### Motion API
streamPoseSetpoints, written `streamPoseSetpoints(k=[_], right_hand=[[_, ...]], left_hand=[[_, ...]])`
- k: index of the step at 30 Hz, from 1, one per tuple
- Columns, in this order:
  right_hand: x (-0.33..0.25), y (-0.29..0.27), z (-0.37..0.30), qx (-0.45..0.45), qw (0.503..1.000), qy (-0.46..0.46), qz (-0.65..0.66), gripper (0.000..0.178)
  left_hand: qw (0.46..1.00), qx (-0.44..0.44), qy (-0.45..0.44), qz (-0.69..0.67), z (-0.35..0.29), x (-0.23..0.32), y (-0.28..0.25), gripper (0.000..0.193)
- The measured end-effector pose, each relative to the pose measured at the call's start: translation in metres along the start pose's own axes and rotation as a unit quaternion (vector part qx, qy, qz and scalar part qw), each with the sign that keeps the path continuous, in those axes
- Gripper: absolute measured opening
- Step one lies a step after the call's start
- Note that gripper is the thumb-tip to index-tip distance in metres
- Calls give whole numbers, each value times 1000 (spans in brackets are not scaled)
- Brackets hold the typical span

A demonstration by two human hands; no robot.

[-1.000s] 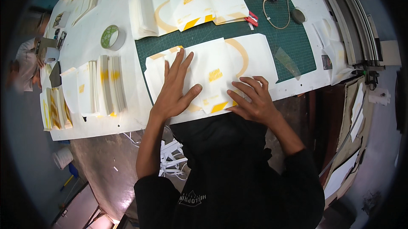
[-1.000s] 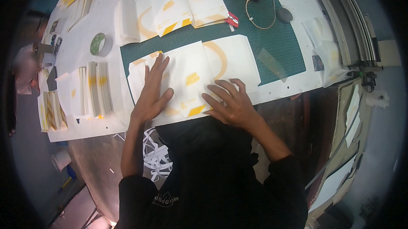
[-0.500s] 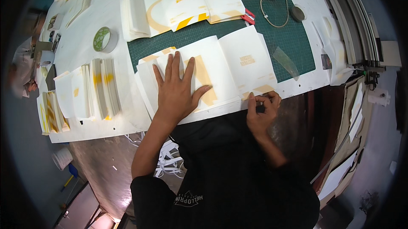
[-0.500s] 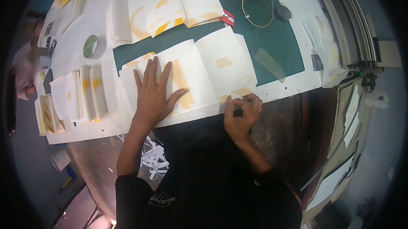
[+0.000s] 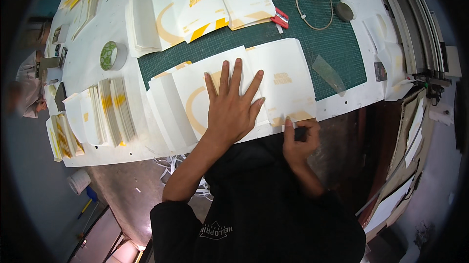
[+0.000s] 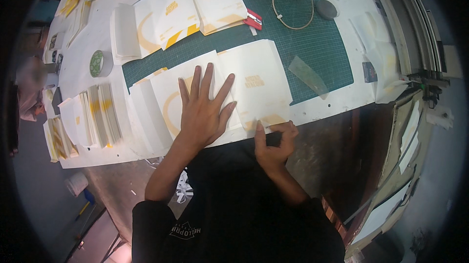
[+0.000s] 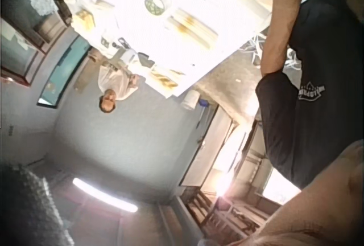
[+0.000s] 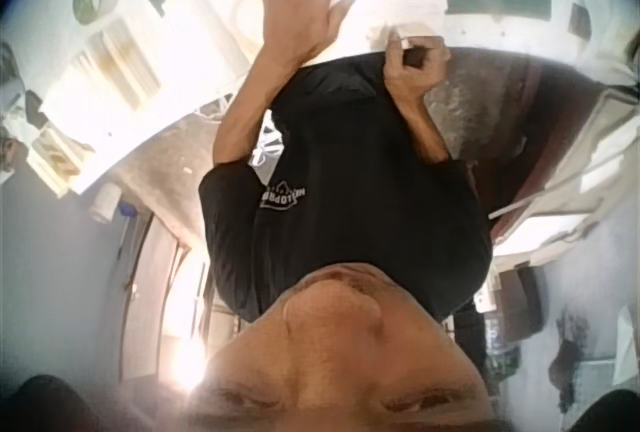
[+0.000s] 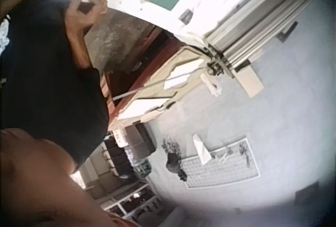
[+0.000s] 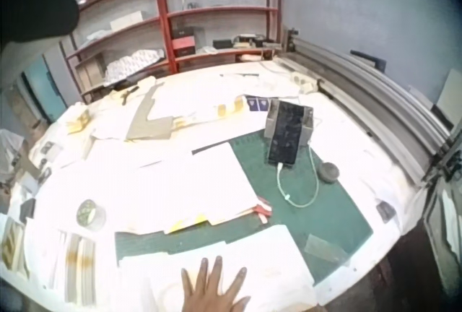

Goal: The person assembles books by hand, placing yellow paper inserts into the center of open book blocks and smoothing the pages. They handle the books one at a time, flipping them over to check alignment and repeating the process for multiple units on a green cutting mat.

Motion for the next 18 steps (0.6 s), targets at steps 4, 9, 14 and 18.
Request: streamPoseSetpoints(k=[4,9,14,18], right_hand=[[11,-9,14,63,982,155,90,51],[25,-4,48,-100,957,254,96,33],[-13,-10,57,-110,993,25,-21,15],[-63,-23,79,-115,986,-93,82,21]], left_hand=[[1000,-6,3,8,1,1,1,61],[1000,-4,5,12,0,0,3,62],[999,3,1,-39,-6,3,-4,84],[991,101,7,-85,-43,5,-6,92]])
Point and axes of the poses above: each hand's wrist, its own z-axis towards the middle knuckle, its own y-axis out of the palm, x = y × z, the point moved 6 cm from there along z, towards the middle knuckle, and after that the axes turned 8 degrees about x, right-handed, at the moved point
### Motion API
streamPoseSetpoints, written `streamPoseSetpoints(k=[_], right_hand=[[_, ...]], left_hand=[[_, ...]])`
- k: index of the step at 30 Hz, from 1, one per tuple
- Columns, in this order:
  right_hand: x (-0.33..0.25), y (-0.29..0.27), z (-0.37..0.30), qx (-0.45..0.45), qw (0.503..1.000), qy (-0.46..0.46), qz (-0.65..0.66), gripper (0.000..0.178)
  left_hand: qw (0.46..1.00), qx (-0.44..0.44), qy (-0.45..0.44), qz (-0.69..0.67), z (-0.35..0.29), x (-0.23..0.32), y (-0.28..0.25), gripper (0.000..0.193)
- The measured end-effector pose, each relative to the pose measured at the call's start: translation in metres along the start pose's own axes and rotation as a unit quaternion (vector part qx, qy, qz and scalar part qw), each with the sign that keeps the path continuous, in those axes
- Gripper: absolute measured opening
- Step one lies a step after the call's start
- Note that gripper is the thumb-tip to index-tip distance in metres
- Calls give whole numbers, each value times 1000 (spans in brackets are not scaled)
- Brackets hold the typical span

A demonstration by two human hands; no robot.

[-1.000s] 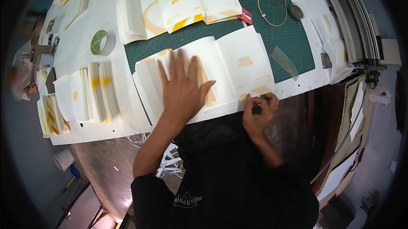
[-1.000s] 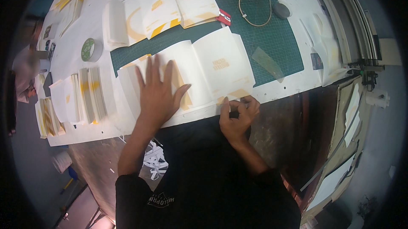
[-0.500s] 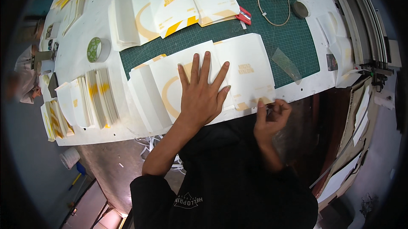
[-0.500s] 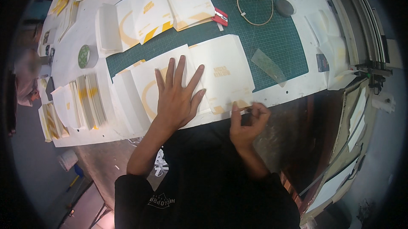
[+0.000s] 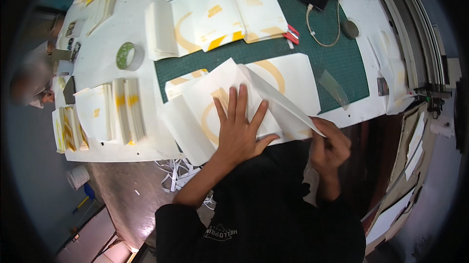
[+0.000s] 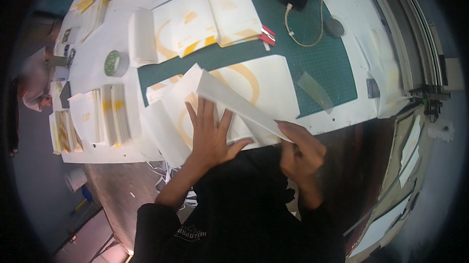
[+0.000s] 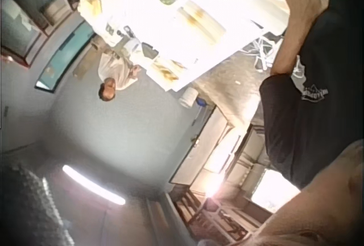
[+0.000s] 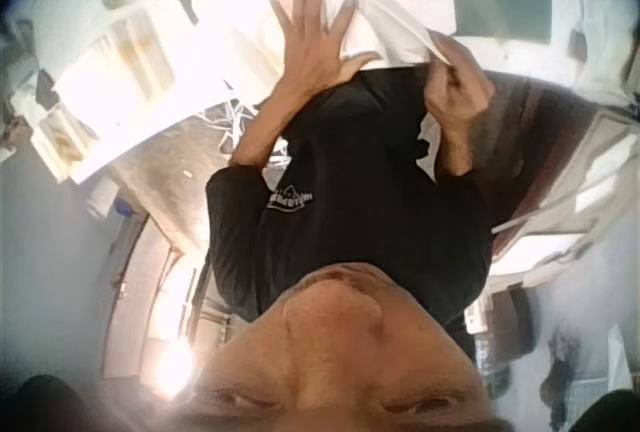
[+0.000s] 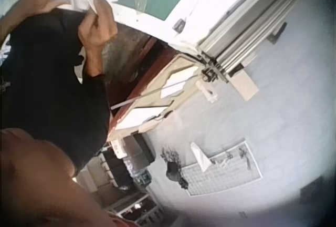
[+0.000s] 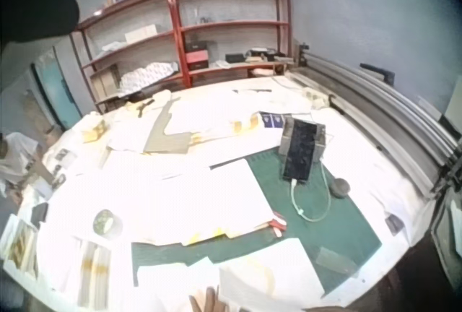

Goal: The person assembles books by hand, placing yellow paper inserts into the center of open book blocks and smoothing the pages. They handle the books one at a time, flipping them over to check alignment and repeating the process for multiple units on a green cutting mat.

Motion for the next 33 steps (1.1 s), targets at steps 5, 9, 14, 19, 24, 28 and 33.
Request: streamPoseSetpoints(k=[5,9,14,19,24,28,33], right_hand=[[4,-22,28,67,992,70,84,16],[28,1,72,128,969,81,198,25],[19,64,152,99,908,121,388,28],[6,30,201,181,900,61,393,22],[-24,-60,230,285,909,-44,300,24],[-38,-115,232,301,920,-124,218,27],[-41,-145,218,327,916,-126,194,27]], left_hand=[[974,224,-30,35,-16,-22,-53,94],[950,257,-37,171,21,-54,-109,96],[907,308,4,288,105,-80,-171,100],[916,347,-52,192,130,-97,-166,101],[940,242,-227,-79,116,-115,-78,80],[740,199,-509,-391,122,-138,-42,85],[707,186,-535,-425,116,-142,-46,87]])
Point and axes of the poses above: each hand's wrist, its own z-axis towards the middle knuckle, its own y-axis out of the palm, x = y × z, the point moved 6 cm from there along z, towards the middle knuckle, and after that the axes turned 8 degrees about x, right-handed, at the moved point
